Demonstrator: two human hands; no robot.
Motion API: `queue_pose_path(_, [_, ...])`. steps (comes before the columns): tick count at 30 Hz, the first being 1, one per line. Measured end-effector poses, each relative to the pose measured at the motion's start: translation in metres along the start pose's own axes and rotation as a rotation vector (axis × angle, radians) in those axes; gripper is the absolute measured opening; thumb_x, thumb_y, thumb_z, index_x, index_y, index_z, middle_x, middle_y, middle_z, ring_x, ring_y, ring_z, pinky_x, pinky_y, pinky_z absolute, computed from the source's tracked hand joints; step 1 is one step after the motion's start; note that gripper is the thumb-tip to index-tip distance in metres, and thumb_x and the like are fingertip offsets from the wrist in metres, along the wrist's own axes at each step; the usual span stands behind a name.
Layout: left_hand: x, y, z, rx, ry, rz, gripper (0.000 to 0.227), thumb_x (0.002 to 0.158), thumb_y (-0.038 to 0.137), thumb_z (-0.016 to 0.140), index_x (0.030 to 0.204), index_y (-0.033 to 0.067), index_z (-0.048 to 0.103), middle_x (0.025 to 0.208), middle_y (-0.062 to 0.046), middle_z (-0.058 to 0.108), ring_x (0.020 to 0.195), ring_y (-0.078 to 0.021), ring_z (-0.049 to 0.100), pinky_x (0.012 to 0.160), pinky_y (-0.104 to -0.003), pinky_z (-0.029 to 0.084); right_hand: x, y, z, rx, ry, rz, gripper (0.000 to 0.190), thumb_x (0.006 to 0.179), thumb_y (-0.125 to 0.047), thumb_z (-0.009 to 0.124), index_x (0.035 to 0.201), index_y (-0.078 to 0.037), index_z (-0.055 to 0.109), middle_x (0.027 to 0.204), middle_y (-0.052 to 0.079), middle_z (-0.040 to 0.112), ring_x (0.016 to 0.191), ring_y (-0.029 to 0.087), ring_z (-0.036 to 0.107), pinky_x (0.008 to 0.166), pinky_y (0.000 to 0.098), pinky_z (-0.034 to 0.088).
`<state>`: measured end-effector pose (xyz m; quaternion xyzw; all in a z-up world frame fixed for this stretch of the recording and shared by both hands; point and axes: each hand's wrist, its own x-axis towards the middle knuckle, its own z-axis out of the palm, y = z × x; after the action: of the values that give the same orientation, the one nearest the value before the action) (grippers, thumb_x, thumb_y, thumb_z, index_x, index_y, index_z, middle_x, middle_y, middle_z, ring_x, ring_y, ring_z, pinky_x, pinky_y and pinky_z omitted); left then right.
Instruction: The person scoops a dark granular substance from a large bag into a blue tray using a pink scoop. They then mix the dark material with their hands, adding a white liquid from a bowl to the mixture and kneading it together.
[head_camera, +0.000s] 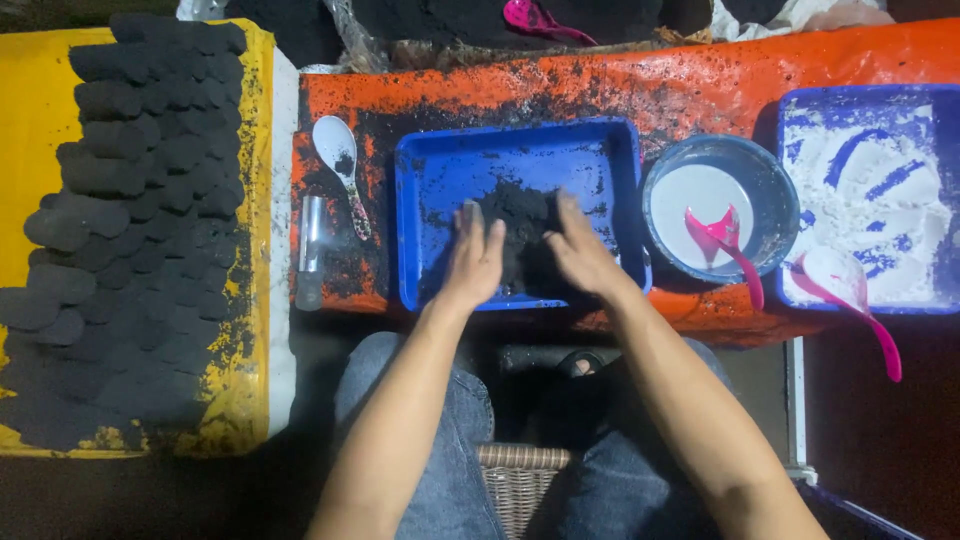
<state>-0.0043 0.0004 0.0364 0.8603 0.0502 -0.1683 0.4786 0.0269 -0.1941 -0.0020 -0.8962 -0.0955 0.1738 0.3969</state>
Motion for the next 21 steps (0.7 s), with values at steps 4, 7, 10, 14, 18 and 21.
queue_pose_path(4, [-0.004,-0.009,0.005,-0.009,0.075,-0.013,0.080,0.111,0.049,0.024,0.158,-0.0151,0.013,0.166,-0.038,0.007,0.156,-0.0493,0.002,0.128,-0.055,-0.001,0.008,0.038,0.018,-0.099,0.033,0.116,0.080,0.104,-0.035,0.043,0.166,0.003,0.011,0.171,0.030,0.008,0.159,0.043,0.004,0.129,0.0560,0.004])
queue_pose_path(7, [-0.004,0.003,0.004,-0.041,0.007,0.033,0.079,0.110,0.048,0.028,0.158,-0.0147,0.016,0.166,-0.038,0.009,0.156,-0.0502,0.005,0.128,-0.056,0.002,-0.002,0.003,0.013,-0.132,-0.027,0.037,0.076,0.102,-0.024,0.047,0.164,0.006,0.016,0.168,0.035,0.014,0.157,0.047,0.010,0.128,0.0589,0.007])
queue_pose_path(10, [-0.002,-0.009,-0.002,-0.032,0.031,-0.005,0.075,0.112,0.044,0.028,0.157,-0.0151,0.016,0.164,-0.040,0.011,0.155,-0.0508,0.007,0.128,-0.058,0.003,-0.012,0.012,0.002,-0.027,0.051,0.004,0.071,0.101,-0.018,0.049,0.162,0.009,0.024,0.160,0.041,0.026,0.152,0.052,0.023,0.127,0.0603,0.013])
queue_pose_path(14, [-0.004,-0.006,-0.037,0.325,0.150,-0.052,0.066,0.108,0.054,0.034,0.138,-0.0020,0.055,0.133,-0.026,0.055,0.130,-0.0387,0.052,0.109,-0.050,0.039,-0.002,0.035,-0.024,-0.168,0.243,0.208,0.050,0.098,-0.033,0.054,0.143,-0.012,0.061,0.125,0.020,0.069,0.121,0.041,0.064,0.101,0.0543,0.050])
queue_pose_path(18, [0.000,-0.008,-0.045,0.393,0.071,-0.078,0.069,0.104,0.058,0.034,0.085,0.0125,0.082,0.082,-0.013,0.077,0.097,-0.0382,0.073,0.083,-0.052,0.057,-0.007,0.031,-0.032,-0.243,0.064,0.317,0.043,0.093,-0.043,0.057,0.110,-0.013,0.082,0.098,0.016,0.079,0.106,0.039,0.074,0.088,0.0526,0.058])
queue_pose_path(21, [0.002,0.001,-0.045,0.348,-0.099,-0.129,0.081,0.103,0.065,0.029,0.089,0.0042,0.081,0.092,-0.018,0.078,0.105,-0.0389,0.073,0.089,-0.053,0.055,-0.003,0.028,-0.035,-0.236,-0.041,0.311,0.043,0.093,-0.039,0.054,0.101,-0.009,0.084,0.093,0.020,0.079,0.102,0.041,0.075,0.088,0.0523,0.058])
